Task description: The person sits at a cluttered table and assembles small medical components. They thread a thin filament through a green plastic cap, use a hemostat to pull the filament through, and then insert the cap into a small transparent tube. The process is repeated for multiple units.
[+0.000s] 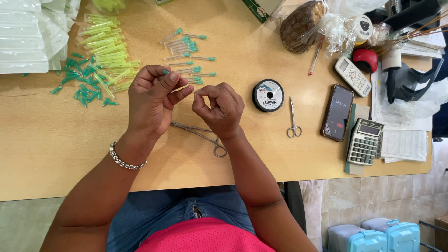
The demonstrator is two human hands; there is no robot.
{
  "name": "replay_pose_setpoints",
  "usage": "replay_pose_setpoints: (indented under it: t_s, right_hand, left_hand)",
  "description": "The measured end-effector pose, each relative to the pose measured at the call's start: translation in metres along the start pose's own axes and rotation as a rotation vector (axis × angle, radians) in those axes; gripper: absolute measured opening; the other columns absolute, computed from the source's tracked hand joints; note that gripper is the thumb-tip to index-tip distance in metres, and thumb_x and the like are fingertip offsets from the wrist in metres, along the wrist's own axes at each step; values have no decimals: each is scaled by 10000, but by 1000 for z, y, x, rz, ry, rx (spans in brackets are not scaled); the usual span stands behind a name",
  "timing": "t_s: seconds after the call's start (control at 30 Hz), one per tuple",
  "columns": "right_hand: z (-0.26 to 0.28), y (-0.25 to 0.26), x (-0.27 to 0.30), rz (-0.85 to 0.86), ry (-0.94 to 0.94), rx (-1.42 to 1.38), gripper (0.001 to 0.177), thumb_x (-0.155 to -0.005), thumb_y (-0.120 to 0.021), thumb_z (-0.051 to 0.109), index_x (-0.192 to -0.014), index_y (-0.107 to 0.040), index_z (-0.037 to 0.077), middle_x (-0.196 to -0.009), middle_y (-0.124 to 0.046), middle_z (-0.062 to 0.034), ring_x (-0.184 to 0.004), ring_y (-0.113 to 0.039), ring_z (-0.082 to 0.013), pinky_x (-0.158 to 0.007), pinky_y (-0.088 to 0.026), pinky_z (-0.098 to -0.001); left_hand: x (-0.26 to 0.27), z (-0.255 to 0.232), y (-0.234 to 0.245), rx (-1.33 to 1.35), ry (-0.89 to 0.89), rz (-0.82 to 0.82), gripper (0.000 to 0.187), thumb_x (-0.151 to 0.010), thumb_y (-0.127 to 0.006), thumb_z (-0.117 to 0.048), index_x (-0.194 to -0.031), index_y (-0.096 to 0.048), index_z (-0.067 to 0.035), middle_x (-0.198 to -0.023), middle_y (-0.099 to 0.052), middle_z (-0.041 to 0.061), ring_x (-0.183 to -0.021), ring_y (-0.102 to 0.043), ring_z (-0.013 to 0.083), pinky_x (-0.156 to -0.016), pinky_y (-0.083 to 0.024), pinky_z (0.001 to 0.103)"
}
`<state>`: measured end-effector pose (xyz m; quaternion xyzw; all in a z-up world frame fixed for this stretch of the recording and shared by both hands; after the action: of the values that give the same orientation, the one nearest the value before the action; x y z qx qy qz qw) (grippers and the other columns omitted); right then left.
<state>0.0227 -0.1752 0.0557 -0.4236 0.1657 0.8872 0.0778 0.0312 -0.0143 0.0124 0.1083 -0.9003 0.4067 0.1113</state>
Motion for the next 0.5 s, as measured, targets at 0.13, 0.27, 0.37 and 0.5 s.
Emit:
replay_pose_setpoints:
  t_s: [0.13,0.27,0.37,0.5]
  right_hand:
    - [-1,0,0,4,3,0,144,-784,-775,-55,-848,-732,67,-554,-391,-20,-431,-476,-198,-444,-492,-311]
    - [-2,0,-1,1,4,1,156,-779,-773,-59,-852,-735,73,-556,-395,-12,-434,-466,-178,-443,-488,-299]
    - [-1,0,-1,1,16,12,154,-779,-775,-59,-845,-732,73,-553,-389,-11,-428,-462,-185,-440,-487,-300]
    - [-1,-1,-1,6,19,15,157,-777,-771,-62,-847,-734,73,-549,-392,-9,-429,-470,-183,-441,-487,-298]
  left_hand:
    - [2,-3,-4,0,2,9,201,-911,-799,-44,-965,-610,-89,-848,-751,119,-849,-798,242,-775,-725,413]
    - [1,-1,-2,1,6,5,205,-911,-799,-43,-965,-607,-90,-849,-748,121,-850,-796,242,-773,-725,413]
    - [0,-1,-1,-1,-4,11,210,-911,-799,-38,-967,-604,-90,-847,-747,125,-851,-796,245,-771,-726,414]
    - [1,-1,-2,-4,-3,5,211,-909,-801,-41,-970,-604,-87,-848,-745,123,-849,-795,244,-776,-726,418]
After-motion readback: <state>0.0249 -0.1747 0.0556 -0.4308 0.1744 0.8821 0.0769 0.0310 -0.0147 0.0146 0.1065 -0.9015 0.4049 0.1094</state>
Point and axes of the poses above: each hand's wrist, its own x-axis away from the middle knuckle, its own y-axis out of the back of the hand, z = x × y, the point moved 5 cm from there along -x, towards the middle knuckle
